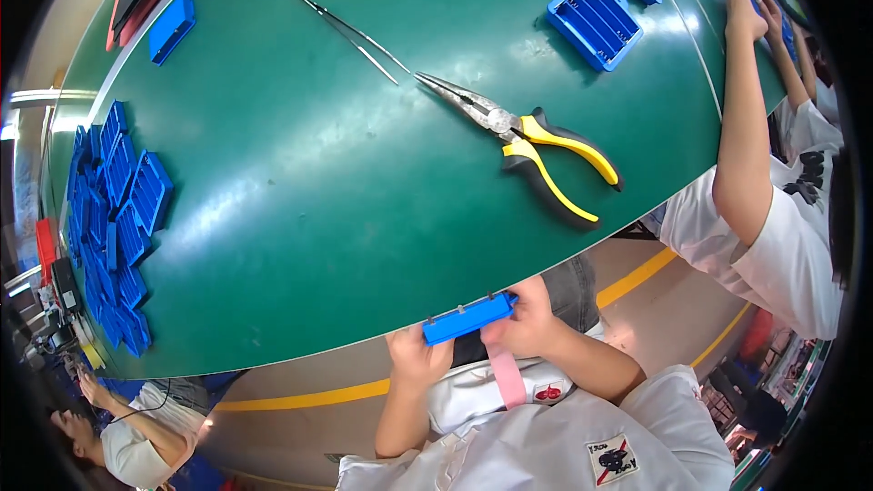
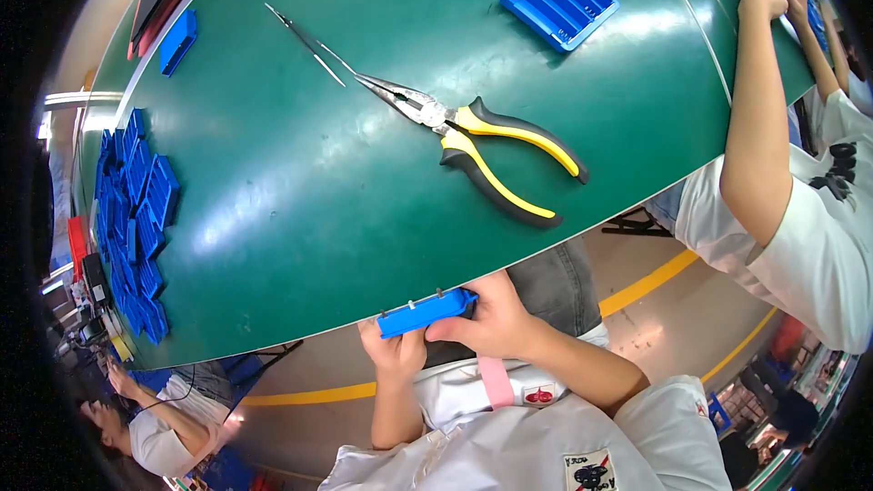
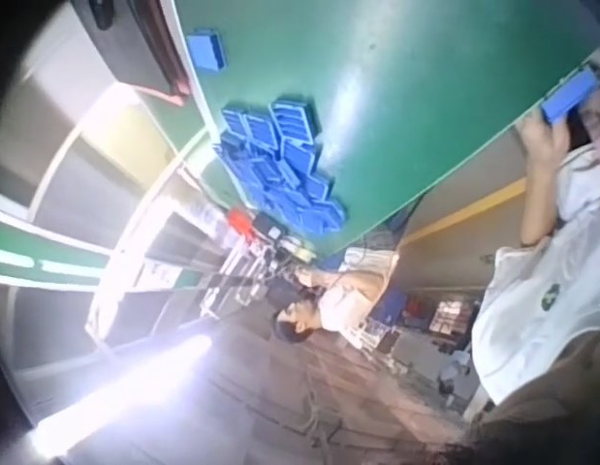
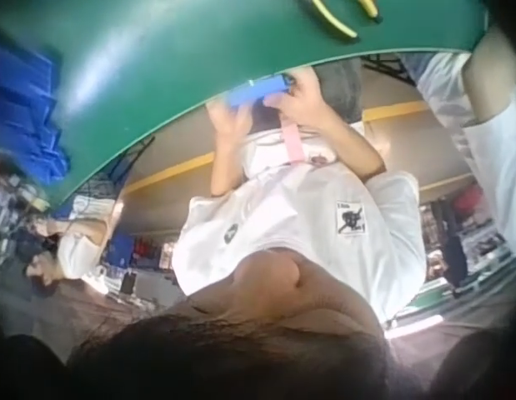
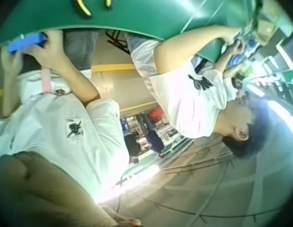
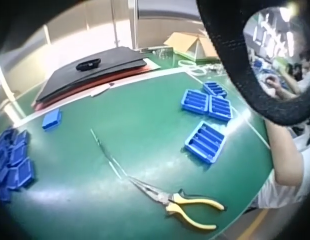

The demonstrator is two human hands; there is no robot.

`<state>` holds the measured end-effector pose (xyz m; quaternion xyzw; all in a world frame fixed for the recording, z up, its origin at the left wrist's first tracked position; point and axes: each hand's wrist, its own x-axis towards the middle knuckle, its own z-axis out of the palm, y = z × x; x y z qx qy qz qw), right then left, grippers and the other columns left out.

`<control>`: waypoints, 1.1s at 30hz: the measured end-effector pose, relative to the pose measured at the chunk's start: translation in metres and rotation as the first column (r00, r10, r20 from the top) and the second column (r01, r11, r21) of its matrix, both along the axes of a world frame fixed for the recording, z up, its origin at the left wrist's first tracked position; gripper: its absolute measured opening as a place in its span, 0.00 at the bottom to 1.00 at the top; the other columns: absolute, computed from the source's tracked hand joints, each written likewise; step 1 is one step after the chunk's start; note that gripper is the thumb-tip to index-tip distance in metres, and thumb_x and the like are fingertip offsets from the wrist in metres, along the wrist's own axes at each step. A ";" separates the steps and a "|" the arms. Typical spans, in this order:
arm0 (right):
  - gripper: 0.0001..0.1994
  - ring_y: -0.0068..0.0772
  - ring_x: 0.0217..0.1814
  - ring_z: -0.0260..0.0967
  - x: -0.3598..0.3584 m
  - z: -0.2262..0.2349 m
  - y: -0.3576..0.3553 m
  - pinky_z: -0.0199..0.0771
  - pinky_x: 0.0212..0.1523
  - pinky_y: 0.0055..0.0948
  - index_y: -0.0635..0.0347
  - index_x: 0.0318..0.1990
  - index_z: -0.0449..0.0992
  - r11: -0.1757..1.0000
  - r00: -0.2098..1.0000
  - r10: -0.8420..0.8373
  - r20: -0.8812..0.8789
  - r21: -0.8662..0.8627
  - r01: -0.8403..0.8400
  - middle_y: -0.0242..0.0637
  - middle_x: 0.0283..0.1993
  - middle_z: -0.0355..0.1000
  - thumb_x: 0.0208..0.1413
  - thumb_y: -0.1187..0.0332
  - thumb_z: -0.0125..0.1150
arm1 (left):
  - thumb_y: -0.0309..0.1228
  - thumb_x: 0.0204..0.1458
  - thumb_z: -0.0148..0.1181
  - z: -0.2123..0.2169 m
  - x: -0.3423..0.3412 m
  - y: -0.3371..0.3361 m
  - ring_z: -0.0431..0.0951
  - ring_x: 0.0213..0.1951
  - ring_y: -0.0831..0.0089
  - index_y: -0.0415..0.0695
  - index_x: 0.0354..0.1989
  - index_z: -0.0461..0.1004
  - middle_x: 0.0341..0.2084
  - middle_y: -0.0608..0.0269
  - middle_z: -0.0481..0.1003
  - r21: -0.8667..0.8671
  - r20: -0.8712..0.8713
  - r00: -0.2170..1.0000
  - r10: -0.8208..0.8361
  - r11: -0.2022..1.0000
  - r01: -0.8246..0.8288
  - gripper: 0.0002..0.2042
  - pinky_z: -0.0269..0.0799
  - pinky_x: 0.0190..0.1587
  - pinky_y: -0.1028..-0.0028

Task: Insert metal contacts into blue plastic battery holder housings using pliers and tweezers.

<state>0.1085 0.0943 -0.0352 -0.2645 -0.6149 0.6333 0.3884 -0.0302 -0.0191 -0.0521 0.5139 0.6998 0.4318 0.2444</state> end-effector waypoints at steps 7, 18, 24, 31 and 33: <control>0.33 0.33 0.41 0.72 -0.008 -0.007 -0.007 0.70 0.42 0.30 0.63 0.42 0.76 0.988 0.991 -0.131 0.016 0.085 0.129 0.36 0.41 0.74 0.44 0.39 0.70 | 0.51 0.40 0.75 0.018 0.026 0.020 0.74 0.52 0.61 0.34 0.57 0.66 0.52 0.52 0.71 0.161 0.757 0.648 0.084 0.938 -0.309 0.42 0.70 0.55 0.61; 0.28 0.38 0.46 0.73 -0.015 -0.004 -0.015 0.70 0.48 0.34 0.62 0.40 0.79 0.976 0.977 -0.213 -0.014 -0.057 0.212 0.39 0.47 0.75 0.40 0.46 0.76 | 0.51 0.47 0.69 0.010 0.040 0.026 0.74 0.49 0.63 0.38 0.54 0.66 0.49 0.54 0.71 0.132 0.618 0.730 0.293 0.876 -0.463 0.33 0.70 0.52 0.63; 0.27 0.37 0.47 0.72 -0.013 -0.005 -0.015 0.70 0.48 0.34 0.63 0.44 0.78 0.981 0.990 -0.122 -0.069 -0.163 0.109 0.39 0.46 0.75 0.45 0.49 0.74 | 0.55 0.47 0.67 0.012 0.036 0.028 0.74 0.49 0.63 0.37 0.55 0.66 0.48 0.55 0.72 0.035 0.602 0.730 0.323 0.903 -0.428 0.37 0.72 0.51 0.63; 0.17 0.41 0.41 0.73 0.005 0.014 0.004 0.71 0.43 0.32 0.65 0.46 0.76 0.986 0.985 0.165 0.049 -0.016 -0.165 0.42 0.42 0.76 0.56 0.62 0.65 | 0.59 0.53 0.58 0.004 0.029 0.003 0.75 0.49 0.67 0.33 0.54 0.69 0.48 0.54 0.74 0.097 0.706 0.702 0.099 0.967 -0.234 0.36 0.70 0.50 0.67; 0.15 0.40 0.38 0.74 0.006 0.022 0.000 0.71 0.40 0.31 0.65 0.45 0.76 0.978 0.981 0.192 0.024 -0.091 -0.189 0.41 0.40 0.76 0.57 0.63 0.64 | 0.59 0.53 0.56 0.005 0.025 -0.004 0.74 0.51 0.65 0.30 0.57 0.66 0.51 0.51 0.72 0.057 0.725 0.684 0.082 0.982 -0.178 0.39 0.70 0.53 0.66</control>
